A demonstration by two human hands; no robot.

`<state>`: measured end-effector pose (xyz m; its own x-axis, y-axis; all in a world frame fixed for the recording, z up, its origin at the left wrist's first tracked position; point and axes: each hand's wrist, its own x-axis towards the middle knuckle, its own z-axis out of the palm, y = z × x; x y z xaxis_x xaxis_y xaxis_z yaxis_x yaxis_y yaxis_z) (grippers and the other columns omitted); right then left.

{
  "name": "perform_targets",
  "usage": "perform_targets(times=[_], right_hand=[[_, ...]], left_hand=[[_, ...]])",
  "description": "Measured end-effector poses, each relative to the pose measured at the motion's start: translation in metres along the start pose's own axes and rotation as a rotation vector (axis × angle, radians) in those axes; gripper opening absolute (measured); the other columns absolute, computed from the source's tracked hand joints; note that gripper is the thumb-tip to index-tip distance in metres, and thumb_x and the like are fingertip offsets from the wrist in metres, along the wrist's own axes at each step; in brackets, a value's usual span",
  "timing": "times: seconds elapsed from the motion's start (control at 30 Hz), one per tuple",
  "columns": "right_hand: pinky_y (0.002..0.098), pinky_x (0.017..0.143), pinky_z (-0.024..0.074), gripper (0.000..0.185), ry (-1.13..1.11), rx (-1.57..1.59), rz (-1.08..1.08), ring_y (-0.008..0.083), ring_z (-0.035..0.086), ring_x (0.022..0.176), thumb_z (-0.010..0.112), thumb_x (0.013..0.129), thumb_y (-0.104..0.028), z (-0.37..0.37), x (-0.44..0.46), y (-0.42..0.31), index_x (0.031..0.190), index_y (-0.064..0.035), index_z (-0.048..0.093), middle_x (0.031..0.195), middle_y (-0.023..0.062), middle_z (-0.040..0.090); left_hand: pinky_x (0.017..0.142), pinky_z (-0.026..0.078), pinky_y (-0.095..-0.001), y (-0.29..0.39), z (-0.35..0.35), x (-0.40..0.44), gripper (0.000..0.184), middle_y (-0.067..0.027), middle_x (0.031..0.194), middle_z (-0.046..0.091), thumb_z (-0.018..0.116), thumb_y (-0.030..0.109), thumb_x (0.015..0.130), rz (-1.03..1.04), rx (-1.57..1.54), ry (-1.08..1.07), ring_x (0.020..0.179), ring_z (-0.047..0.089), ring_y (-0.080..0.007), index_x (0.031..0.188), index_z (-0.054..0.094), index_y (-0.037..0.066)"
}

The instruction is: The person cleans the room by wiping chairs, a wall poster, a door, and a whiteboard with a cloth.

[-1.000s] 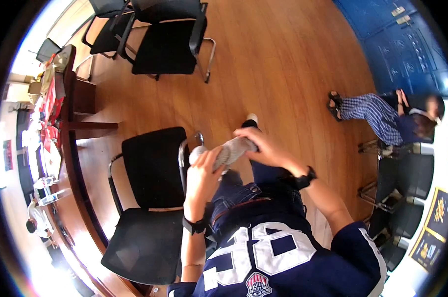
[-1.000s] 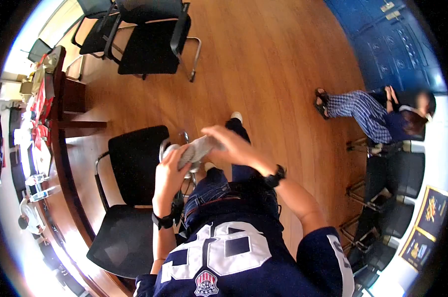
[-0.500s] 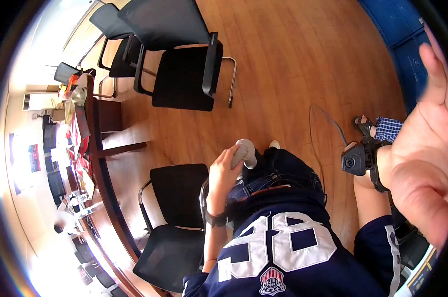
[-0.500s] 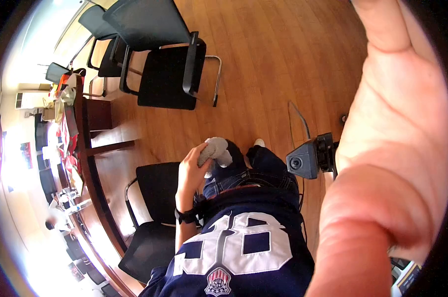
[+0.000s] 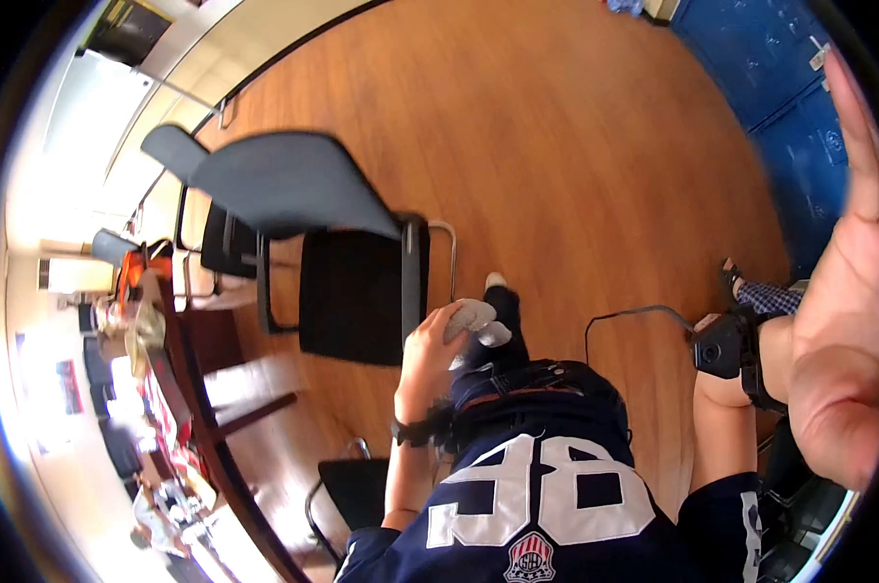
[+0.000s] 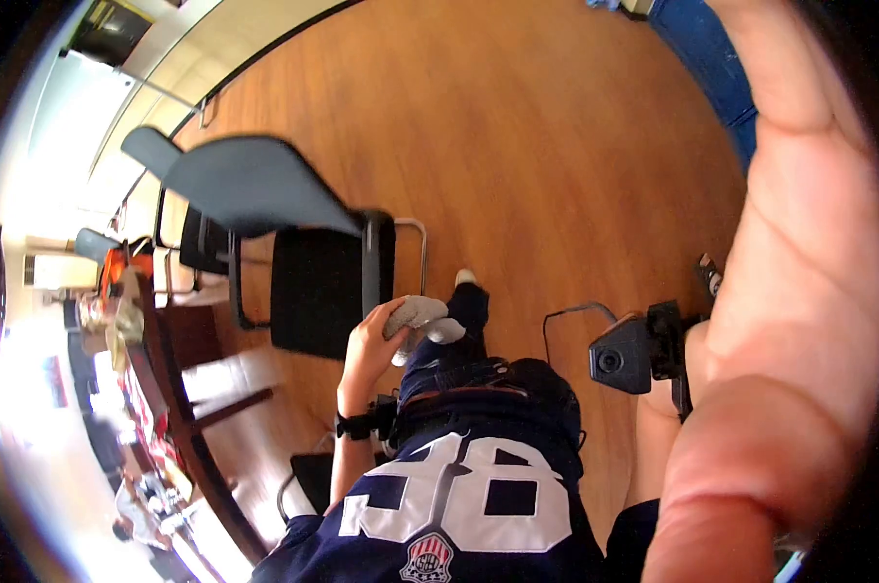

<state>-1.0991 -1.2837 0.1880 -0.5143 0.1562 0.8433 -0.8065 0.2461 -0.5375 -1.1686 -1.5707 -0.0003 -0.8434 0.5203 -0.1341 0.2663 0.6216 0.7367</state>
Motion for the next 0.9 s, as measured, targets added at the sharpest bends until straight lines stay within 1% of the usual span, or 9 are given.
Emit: perform_targets(times=[0.13,0.27,0.33,0.37,0.4,0.47,0.57,0.67,0.9], right_hand=[[0.0404,0.095,0.0449,0.064,0.015,-0.071,-0.027,0.0305,0.055,0.113,0.056,0.088,-0.009,-0.005,0.063,0.057,0.141,-0.0022,0.021,0.131,0.0226,0.047],[0.0405,0.094,0.0451,0.064,0.069,-0.121,0.045,0.0313,0.055,0.114,0.055,0.089,-0.009,-0.011,0.1,0.126,0.141,-0.0025,0.019,0.131,0.0236,0.047],[0.0406,0.094,0.0453,0.064,0.056,-0.25,0.336,0.0316,0.055,0.114,0.055,0.089,-0.009,-0.013,0.088,0.179,0.142,-0.0026,0.018,0.131,0.0242,0.047],[0.0376,0.1,0.0399,0.06,-0.022,-0.4,0.617,0.0271,0.054,0.116,0.055,0.089,-0.007,-0.011,0.071,0.201,0.14,-0.0011,0.024,0.134,0.0188,0.047],[0.0382,0.104,0.0351,0.062,-0.284,-0.649,0.721,0.0286,0.047,0.124,0.058,0.087,-0.006,-0.012,0.059,0.222,0.14,0.0008,0.026,0.139,0.0198,0.041],[0.0401,0.108,0.029,0.076,-0.504,-0.559,0.854,0.0345,0.032,0.133,0.065,0.081,-0.007,-0.019,0.034,0.265,0.142,0.0023,0.021,0.143,0.0231,0.031],[0.0332,0.106,0.0313,0.083,-0.445,-0.172,0.998,0.0305,0.037,0.13,0.071,0.077,-0.01,-0.016,0.038,0.335,0.142,0.0034,0.021,0.142,0.0235,0.034],[0.0337,0.098,0.0391,0.063,-0.599,0.059,0.987,0.0282,0.05,0.12,0.068,0.077,-0.008,-0.032,0.069,0.418,0.133,-0.0031,0.039,0.126,0.0201,0.052],[0.0394,0.081,0.0464,0.035,-0.677,-0.131,0.749,0.0373,0.059,0.098,0.066,0.077,-0.007,-0.079,0.255,0.54,0.11,-0.0035,0.053,0.102,0.0208,0.062]], left_hand=[[0.082,0.05,-0.0354,-0.003,-0.036,0.124,0.046,-0.0156,0.109,0.062,0.069,0.007,0.074,0.217,0.094,0.009,0.097,0.061,-0.0327,0.118,0.056,0.006],[0.074,0.049,-0.0389,0.02,-0.058,0.217,0.047,-0.0143,0.093,0.061,0.069,0.01,0.07,0.336,0.081,0.037,0.085,0.06,-0.0333,0.116,0.057,0.007],[0.074,0.049,-0.039,0.033,-0.063,0.257,0.048,-0.0146,0.091,0.06,0.069,0.009,0.069,0.373,0.021,0.077,0.084,0.06,-0.0332,0.116,0.057,0.007],[0.075,0.049,-0.039,0.043,-0.068,0.272,0.049,-0.0149,0.092,0.061,0.069,0.009,0.068,0.248,0.008,-0.026,0.087,0.06,-0.0331,0.116,0.057,0.007],[0.077,0.05,-0.0395,0.045,-0.066,0.286,0.05,-0.0148,0.093,0.061,0.068,0.008,0.068,0.358,0.087,-0.001,0.088,0.06,-0.0332,0.117,0.057,0.008],[0.083,0.049,-0.0377,0.077,-0.072,0.311,0.052,-0.0162,0.104,0.062,0.073,0.009,0.068,0.332,0.043,-0.098,0.097,0.06,-0.0334,0.117,0.058,0.007],[0.079,0.05,-0.0369,0.101,-0.076,0.357,0.048,-0.0153,0.1,0.062,0.072,0.008,0.069,0.387,-0.085,-0.155,0.094,0.061,-0.033,0.115,0.058,0.005],[0.077,0.051,-0.0361,0.115,-0.071,0.424,0.046,-0.0145,0.099,0.061,0.07,0.007,0.071,0.454,-0.078,-0.151,0.091,0.062,-0.0326,0.116,0.057,0.005],[0.078,0.049,-0.0389,0.151,-0.12,0.583,0.052,-0.0133,0.101,0.06,0.069,0.005,0.071,0.423,0.037,0.177,0.091,0.058,-0.0337,0.122,0.054,0.008]])
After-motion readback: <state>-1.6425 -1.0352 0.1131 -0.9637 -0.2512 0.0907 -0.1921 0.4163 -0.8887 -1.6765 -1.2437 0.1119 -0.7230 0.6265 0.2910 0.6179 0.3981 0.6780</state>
